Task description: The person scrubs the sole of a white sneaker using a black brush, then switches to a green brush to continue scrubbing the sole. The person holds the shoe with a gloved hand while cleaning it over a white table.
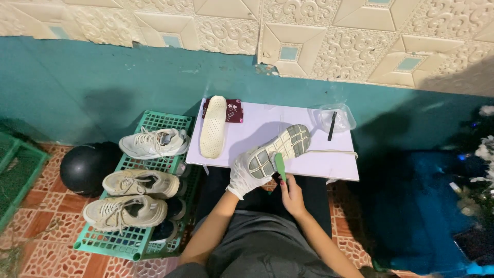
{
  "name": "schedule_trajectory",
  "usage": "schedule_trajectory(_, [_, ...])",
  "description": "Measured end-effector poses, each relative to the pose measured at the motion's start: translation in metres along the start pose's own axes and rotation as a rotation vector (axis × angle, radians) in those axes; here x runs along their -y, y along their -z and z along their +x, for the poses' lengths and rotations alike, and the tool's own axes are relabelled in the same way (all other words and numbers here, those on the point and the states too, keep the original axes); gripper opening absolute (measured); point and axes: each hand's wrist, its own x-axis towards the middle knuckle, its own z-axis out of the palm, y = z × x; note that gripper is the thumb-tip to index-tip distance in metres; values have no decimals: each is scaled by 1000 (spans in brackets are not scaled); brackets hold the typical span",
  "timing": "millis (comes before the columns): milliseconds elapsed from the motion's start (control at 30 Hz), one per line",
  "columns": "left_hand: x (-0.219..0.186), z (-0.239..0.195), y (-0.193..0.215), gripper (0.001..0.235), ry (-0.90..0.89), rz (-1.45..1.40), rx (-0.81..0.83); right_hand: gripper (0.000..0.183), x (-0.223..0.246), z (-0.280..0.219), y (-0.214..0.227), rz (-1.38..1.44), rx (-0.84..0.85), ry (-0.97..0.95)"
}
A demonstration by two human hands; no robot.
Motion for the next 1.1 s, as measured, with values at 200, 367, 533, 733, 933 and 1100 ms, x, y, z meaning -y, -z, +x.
schedule_trajectory(200, [5,0,-2,56,6,17,-7,19,-17,4,1,45,-63,-22])
schedule_trajectory(367, [0,0,0,52,20,40,-30,19,-2,-2,1,2,19,17])
schedule_trajectory(533, [-1,2,1,53,15,-30,-1,17,-23,1,-1,57,-31,-7])
schedule_trajectory(733, [3,1,-2,52,3,19,-15,18,-24,4,0,88,-38,-21])
schedule_trajectory(933, [-9,-4,8,50,-239,35,-53,19,-32,9,-1,177,-39,78])
schedule_trajectory(1100, [13,-20,-6,53,-219,100,-98,19,-37,6,-3,155,-73,70])
